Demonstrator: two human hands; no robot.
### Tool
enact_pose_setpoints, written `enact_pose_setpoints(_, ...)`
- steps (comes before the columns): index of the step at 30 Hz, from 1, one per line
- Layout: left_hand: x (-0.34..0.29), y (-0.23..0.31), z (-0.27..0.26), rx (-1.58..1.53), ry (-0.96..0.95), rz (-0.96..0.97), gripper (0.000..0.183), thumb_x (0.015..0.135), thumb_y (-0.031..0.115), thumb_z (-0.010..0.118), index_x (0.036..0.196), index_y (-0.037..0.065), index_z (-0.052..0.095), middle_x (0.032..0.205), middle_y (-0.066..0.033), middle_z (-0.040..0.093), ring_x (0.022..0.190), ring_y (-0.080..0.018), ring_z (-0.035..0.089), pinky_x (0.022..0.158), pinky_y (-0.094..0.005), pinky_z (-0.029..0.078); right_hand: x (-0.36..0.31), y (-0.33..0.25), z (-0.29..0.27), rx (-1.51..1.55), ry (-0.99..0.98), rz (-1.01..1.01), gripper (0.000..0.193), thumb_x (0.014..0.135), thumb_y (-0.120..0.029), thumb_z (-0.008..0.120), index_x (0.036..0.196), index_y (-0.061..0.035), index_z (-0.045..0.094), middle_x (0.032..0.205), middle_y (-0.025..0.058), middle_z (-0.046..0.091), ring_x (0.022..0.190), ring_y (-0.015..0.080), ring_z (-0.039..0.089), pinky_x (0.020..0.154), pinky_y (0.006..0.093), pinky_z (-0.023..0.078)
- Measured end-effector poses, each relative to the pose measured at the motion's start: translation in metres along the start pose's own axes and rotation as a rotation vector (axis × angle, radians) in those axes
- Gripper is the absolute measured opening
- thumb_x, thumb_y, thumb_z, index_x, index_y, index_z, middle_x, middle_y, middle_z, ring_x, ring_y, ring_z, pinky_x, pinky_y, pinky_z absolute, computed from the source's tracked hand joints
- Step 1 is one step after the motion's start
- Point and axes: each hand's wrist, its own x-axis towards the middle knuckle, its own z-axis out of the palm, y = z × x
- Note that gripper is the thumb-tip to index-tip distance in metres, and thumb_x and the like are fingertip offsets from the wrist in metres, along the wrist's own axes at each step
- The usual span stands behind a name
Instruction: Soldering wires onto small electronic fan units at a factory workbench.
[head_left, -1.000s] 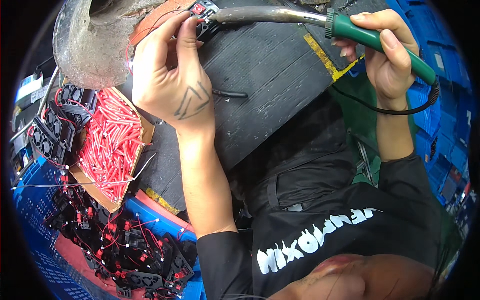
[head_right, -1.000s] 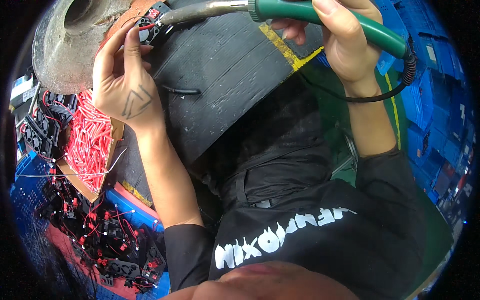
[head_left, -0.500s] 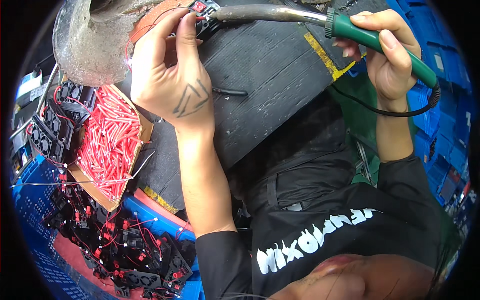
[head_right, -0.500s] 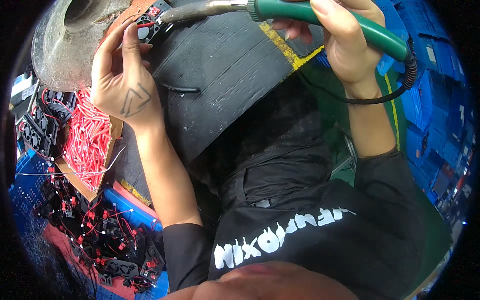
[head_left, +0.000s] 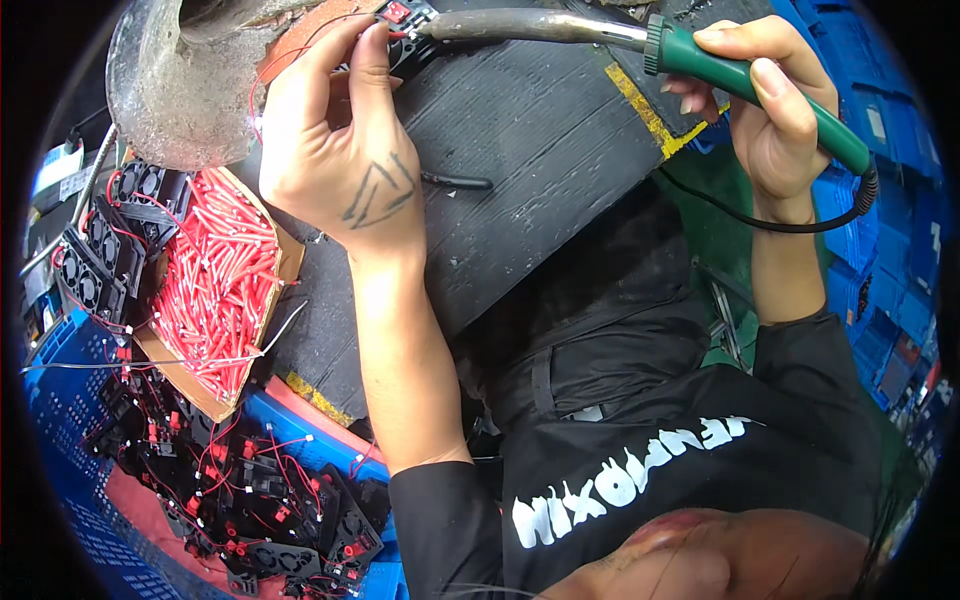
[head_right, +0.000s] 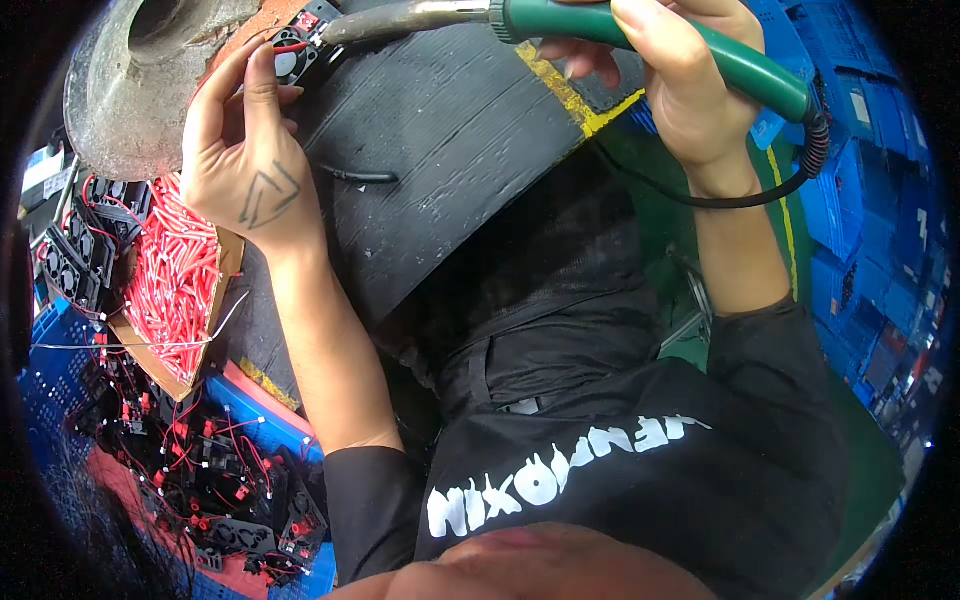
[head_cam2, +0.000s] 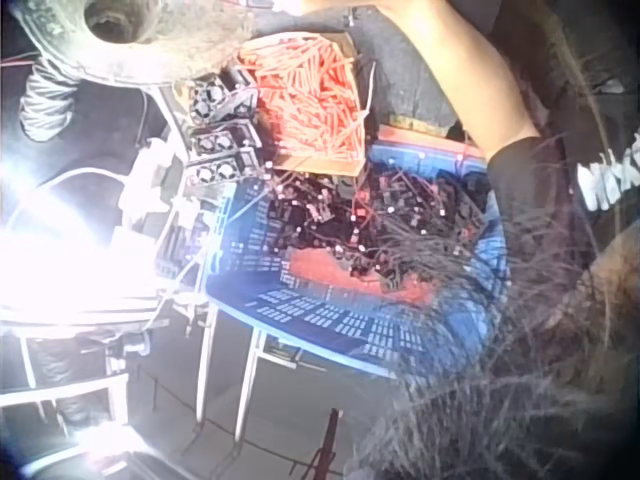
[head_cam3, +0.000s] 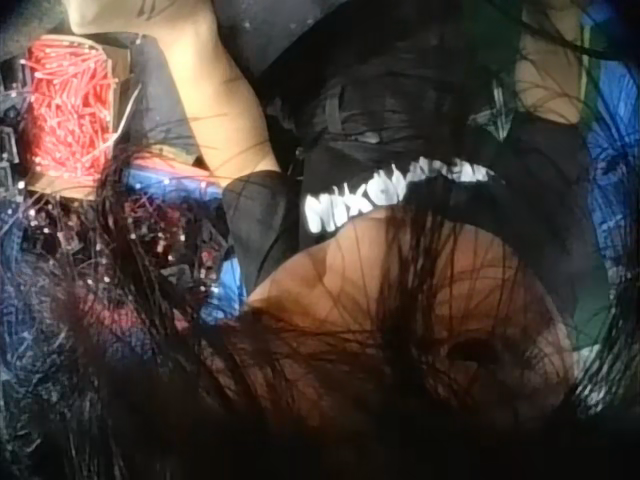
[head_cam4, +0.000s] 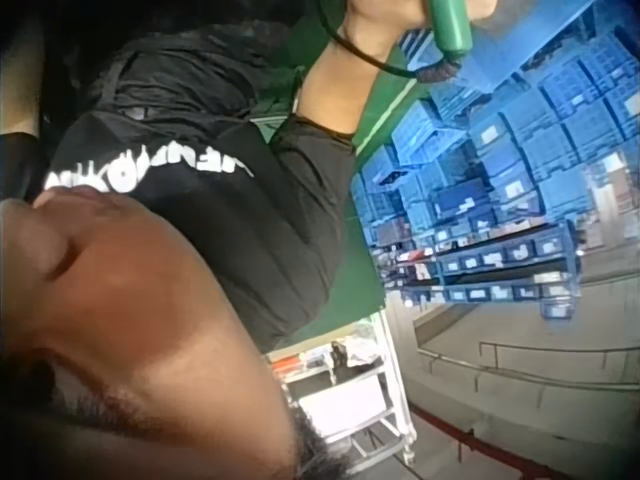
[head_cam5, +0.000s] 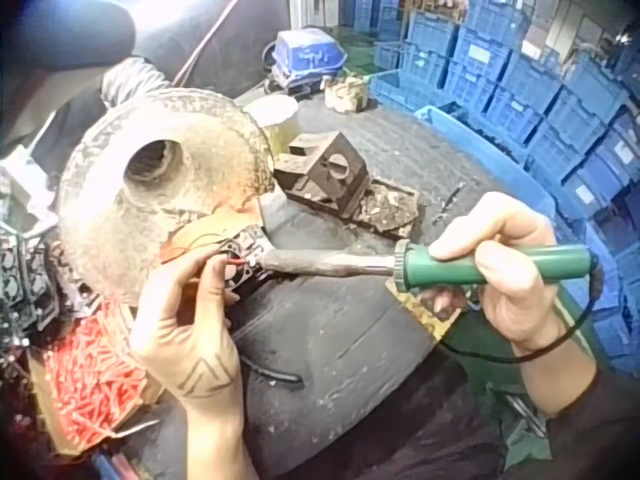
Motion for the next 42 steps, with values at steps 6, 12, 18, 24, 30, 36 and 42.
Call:
enact_pose_setpoints(6,-0.003,-0.006,0.0,-0.001,0.002,0.007,0.013,0.086,0.01,0.071,0.091,-0.002,0.071,0.069,-0.0043,0.068,0.056,-0.0052,0.059,0.049,-0.0158,0.04,-0.006,-0.017,0.026,0.07,0.376,0.201,0.024,0.087,-0.02,0.052,0.087,0.0039,0.058,0.076,0.0199,0.066,0.055,0.0184,0.063,0.05,0.0251,0.052)
enact_pose_setpoints(12,-0.001,-0.005,0.0,0.027,-0.008,0.022,0.013,0.086,0.01,0.071,0.091,-0.002,0.071,0.07,-0.0042,0.068,0.056,-0.0056,0.06,0.048,-0.0159,0.04,-0.003,-0.02,0.027,0.063,0.387,0.207,0.024,0.087,-0.019,0.051,0.086,0.0039,0.058,0.075,0.0195,0.066,0.054,0.0183,0.063,0.049,0.0251,0.052)
enact_pose_setpoints(18,-0.003,0.005,-0.001,-0.039,-0.043,-0.086,0.013,0.086,0.01,0.071,0.091,-0.002,0.071,0.07,-0.0041,0.068,0.055,-0.0054,0.06,0.048,-0.0159,0.04,-0.002,-0.018,0.028,0.08,0.423,0.222,0.024,0.087,-0.018,0.051,0.085,0.004,0.058,0.074,0.0194,0.066,0.053,0.0187,0.062,0.047,0.0251,0.051)
enact_pose_setpoints(24,-0.002,0.009,0.001,-0.045,-0.046,-0.093,0.013,0.086,0.01,0.072,0.092,-0.002,0.071,0.07,-0.004,0.068,0.055,-0.0051,0.06,0.048,-0.0157,0.039,-0.002,-0.017,0.029,0.119,0.433,0.214,0.024,0.087,-0.019,0.051,0.085,0.004,0.058,0.073,0.0195,0.065,0.052,0.0188,0.062,0.047,0.025,0.051)
enact_pose_setpoints(30,-0.004,0.005,0.001,-0.063,-0.041,-0.076,0.012,0.086,0.009,0.071,0.092,-0.002,0.071,0.071,-0.0045,0.069,0.055,-0.0053,0.06,0.047,-0.0158,0.039,-0.003,-0.015,0.029,0.119,0.438,0.202,0.025,0.088,-0.021,0.051,0.085,0.0038,0.058,0.073,0.0193,0.065,0.052,0.0188,0.062,0.047,0.0249,0.051)
enact_pose_setpoints(36,0.0,-0.001,0.003,-0.021,-0.003,0.012,0.012,0.086,0.008,0.071,0.092,-0.002,0.071,0.071,-0.0047,0.068,0.055,-0.0057,0.06,0.047,-0.016,0.04,-0.004,-0.013,0.029,0.139,0.442,0.203,0.026,0.088,-0.022,0.052,0.085,0.0035,0.057,0.073,0.0194,0.065,0.052,0.0186,0.062,0.047,0.0244,0.05)
enact_pose_setpoints(42,-0.003,0.006,0.0,-0.041,-0.051,-0.089,0.012,0.086,0.008,0.071,0.092,-0.002,0.071,0.07,-0.0047,0.068,0.055,-0.0057,0.06,0.047,-0.0161,0.04,-0.004,-0.012,0.03,0.145,0.449,0.194,0.027,0.088,-0.023,0.052,0.085,0.0035,0.057,0.072,0.0195,0.065,0.052,0.0184,0.062,0.047,0.0243,0.05)
